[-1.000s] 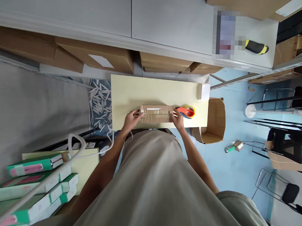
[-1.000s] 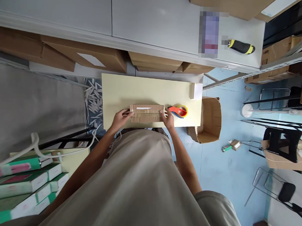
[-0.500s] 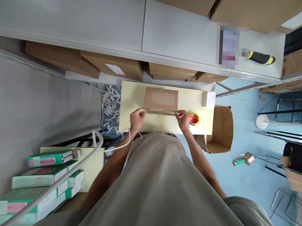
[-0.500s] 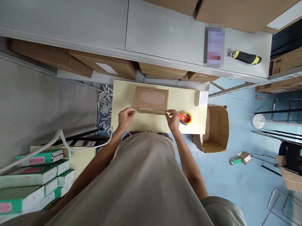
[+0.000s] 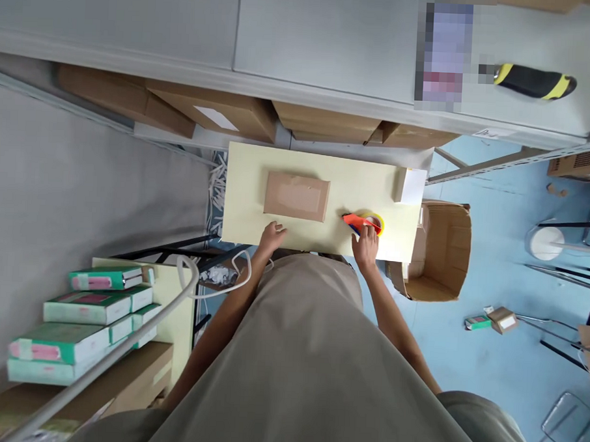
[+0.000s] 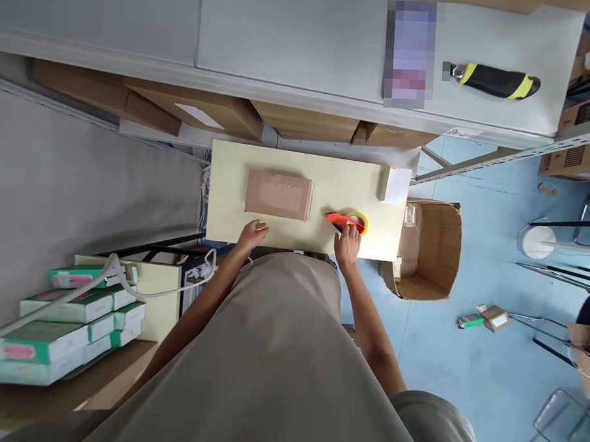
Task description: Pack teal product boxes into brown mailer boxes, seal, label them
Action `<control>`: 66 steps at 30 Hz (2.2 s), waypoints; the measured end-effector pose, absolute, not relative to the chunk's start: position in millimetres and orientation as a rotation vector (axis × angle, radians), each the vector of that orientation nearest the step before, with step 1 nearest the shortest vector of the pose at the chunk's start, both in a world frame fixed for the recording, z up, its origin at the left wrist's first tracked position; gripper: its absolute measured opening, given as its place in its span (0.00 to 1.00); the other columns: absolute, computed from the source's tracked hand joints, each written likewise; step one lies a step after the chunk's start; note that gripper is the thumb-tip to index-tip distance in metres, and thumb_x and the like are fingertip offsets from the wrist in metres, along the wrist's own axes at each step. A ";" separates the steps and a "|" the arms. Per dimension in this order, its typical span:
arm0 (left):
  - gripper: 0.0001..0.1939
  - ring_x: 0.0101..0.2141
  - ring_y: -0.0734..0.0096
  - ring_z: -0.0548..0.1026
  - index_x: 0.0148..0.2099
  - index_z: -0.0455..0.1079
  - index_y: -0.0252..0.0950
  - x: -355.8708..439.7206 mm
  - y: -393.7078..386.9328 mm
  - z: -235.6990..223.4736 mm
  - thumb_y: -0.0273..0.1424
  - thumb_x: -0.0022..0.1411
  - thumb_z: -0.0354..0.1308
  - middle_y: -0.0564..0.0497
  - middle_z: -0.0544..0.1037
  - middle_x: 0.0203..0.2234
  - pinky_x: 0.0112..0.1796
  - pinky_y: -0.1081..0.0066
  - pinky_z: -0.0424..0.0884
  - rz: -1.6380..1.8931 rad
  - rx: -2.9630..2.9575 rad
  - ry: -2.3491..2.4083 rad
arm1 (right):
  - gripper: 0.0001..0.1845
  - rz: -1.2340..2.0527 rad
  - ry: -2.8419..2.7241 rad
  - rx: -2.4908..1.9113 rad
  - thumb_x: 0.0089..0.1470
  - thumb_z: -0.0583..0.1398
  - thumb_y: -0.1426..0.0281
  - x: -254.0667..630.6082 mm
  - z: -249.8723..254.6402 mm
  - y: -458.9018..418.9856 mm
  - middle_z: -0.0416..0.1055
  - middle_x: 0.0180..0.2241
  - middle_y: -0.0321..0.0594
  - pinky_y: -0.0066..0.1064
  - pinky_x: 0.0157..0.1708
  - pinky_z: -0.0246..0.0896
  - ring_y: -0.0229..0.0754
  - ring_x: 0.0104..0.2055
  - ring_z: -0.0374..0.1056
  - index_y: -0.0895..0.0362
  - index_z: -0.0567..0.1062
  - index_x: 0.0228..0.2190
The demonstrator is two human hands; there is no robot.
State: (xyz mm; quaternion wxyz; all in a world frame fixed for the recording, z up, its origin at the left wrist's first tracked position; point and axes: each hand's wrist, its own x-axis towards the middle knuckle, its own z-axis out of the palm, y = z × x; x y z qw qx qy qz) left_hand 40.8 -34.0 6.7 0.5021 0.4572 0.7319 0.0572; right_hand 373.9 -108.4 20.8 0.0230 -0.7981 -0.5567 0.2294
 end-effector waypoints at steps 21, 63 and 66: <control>0.15 0.48 0.55 0.86 0.50 0.83 0.38 187.5 -110.7 72.0 0.42 0.68 0.67 0.41 0.88 0.48 0.52 0.58 0.82 0.439 1.217 1.319 | 0.31 1.654 -0.736 -1.564 0.56 0.68 0.42 385.7 41.8 -126.7 0.81 0.40 0.43 0.42 0.49 0.74 0.49 0.43 0.76 0.54 0.75 0.44; 0.25 0.44 0.58 0.83 0.44 0.83 0.37 113.2 -173.4 105.9 0.54 0.60 0.71 0.44 0.87 0.42 0.47 0.61 0.79 0.587 0.990 1.171 | 0.26 2.036 -1.790 -1.495 0.60 0.67 0.54 383.0 139.9 -212.5 0.79 0.40 0.40 0.41 0.43 0.71 0.48 0.39 0.72 0.56 0.77 0.53; 0.25 0.43 0.58 0.83 0.44 0.83 0.37 112.8 -173.0 96.5 0.54 0.58 0.72 0.44 0.87 0.42 0.47 0.60 0.79 0.583 0.981 1.190 | 0.30 2.000 -1.861 -1.518 0.63 0.66 0.52 384.2 136.6 -203.3 0.80 0.41 0.40 0.42 0.45 0.72 0.49 0.40 0.74 0.55 0.75 0.59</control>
